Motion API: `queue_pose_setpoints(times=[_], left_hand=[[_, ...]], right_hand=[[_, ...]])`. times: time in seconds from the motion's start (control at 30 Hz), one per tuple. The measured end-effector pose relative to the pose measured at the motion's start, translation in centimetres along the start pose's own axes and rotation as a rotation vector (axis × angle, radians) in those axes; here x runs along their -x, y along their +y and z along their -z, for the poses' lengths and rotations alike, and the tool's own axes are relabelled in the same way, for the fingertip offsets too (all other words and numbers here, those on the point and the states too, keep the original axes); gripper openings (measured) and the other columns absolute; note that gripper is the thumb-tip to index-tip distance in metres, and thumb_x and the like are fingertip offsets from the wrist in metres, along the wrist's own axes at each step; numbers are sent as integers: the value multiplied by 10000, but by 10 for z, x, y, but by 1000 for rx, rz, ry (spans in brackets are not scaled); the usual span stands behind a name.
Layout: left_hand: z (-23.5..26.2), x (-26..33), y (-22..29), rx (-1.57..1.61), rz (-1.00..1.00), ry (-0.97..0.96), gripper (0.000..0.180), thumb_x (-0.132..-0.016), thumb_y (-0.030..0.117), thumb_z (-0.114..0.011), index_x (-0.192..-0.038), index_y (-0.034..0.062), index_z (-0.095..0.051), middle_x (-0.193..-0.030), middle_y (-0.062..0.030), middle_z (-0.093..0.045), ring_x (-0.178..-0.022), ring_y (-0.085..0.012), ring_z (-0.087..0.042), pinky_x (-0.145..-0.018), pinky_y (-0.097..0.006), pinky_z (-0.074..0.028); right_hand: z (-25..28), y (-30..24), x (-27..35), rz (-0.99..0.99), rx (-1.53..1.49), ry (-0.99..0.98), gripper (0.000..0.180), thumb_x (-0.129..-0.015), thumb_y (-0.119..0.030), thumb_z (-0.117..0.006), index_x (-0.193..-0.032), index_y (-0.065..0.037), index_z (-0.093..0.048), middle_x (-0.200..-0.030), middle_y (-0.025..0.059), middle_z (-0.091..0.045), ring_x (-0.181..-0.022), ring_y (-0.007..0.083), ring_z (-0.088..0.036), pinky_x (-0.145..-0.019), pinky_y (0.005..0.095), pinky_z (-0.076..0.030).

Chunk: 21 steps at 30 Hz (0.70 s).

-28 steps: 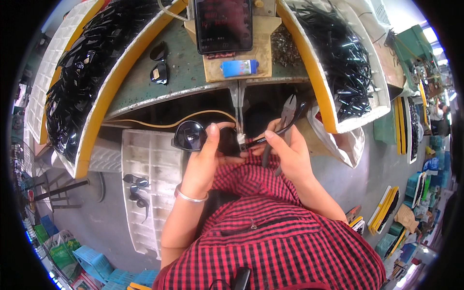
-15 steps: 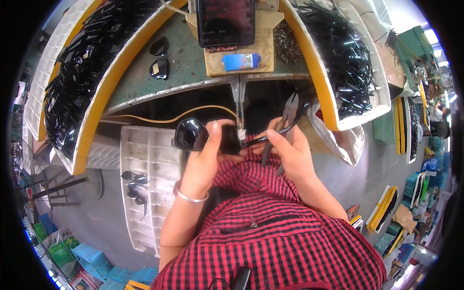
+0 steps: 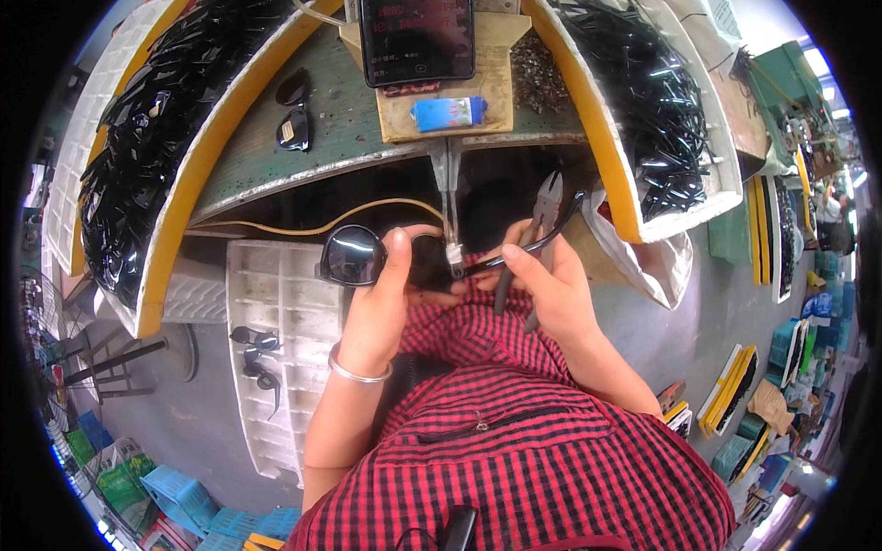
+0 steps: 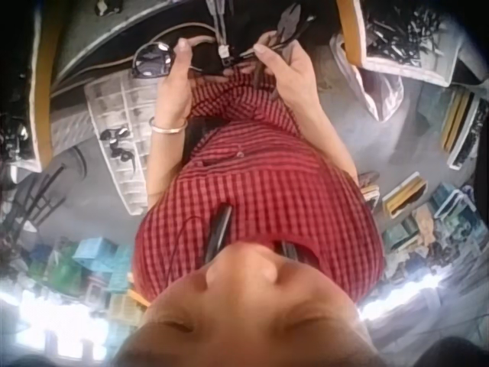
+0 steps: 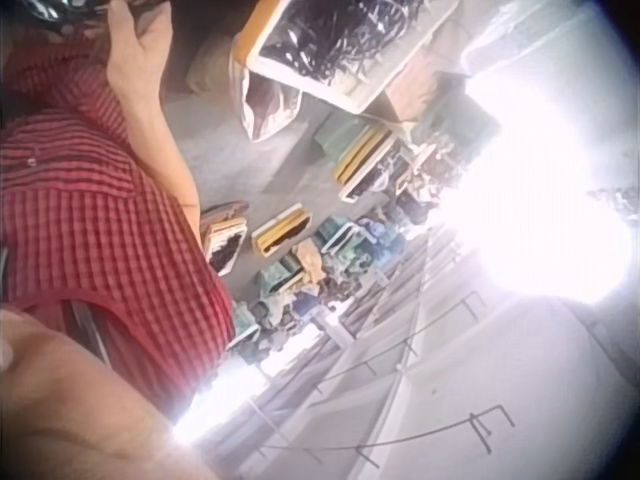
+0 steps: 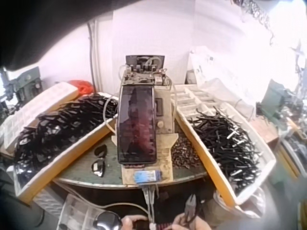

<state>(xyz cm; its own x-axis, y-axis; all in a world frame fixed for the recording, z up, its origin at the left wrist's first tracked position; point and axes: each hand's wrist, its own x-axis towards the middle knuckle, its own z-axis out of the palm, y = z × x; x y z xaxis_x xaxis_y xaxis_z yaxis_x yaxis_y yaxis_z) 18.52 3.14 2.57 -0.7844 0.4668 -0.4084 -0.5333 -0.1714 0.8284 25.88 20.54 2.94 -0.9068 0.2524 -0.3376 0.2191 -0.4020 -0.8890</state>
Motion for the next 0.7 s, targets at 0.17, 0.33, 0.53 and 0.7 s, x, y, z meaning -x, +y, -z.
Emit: queue_pose_setpoints(times=[0.17, 0.33, 0.53, 0.7], left_hand=[[0, 0, 0, 3, 4, -3, 550, -1009, 473, -384, -1151, -27, -563, -943, -149, -663, -762, -234, -682, -660, -336, -597], [0, -1, 0, -6, 1, 0, 547, -1009, 472, -386, -1149, -26, -565, -939, -144, -662, -760, -226, -681, -659, -326, -594], [8, -1, -9, -32, 23, -14, 508, -1007, 438, -421, -1160, -28, -555, -941, -142, -661, -764, -218, -679, -672, -322, -588], [10, 23, -13, -54, 44, -39, 455, -1025, 373, -391, -1234, -20, -488, -980, -161, -646, -831, -233, -680, -737, -331, -582]], right_hand=[[0, 1, -1, 12, -11, -3, 171, -952, -107, -576, -1069, -6, -503, -914, 64, -614, -787, 145, -657, -719, 265, -550], [0, 1, -1, 16, -9, 0, 169, -952, -106, -576, -1068, -5, -505, -915, 65, -613, -794, 143, -656, -731, 266, -551], [2, 9, -1, -1, 47, 4, 148, -953, -99, -571, -1046, -3, -506, -908, 72, -612, -794, 150, -657, -722, 279, -558], [8, 14, 11, -87, -22, -44, 130, -955, -92, -559, -1026, -4, -495, -902, 87, -613, -809, 174, -662, -746, 304, -560]])
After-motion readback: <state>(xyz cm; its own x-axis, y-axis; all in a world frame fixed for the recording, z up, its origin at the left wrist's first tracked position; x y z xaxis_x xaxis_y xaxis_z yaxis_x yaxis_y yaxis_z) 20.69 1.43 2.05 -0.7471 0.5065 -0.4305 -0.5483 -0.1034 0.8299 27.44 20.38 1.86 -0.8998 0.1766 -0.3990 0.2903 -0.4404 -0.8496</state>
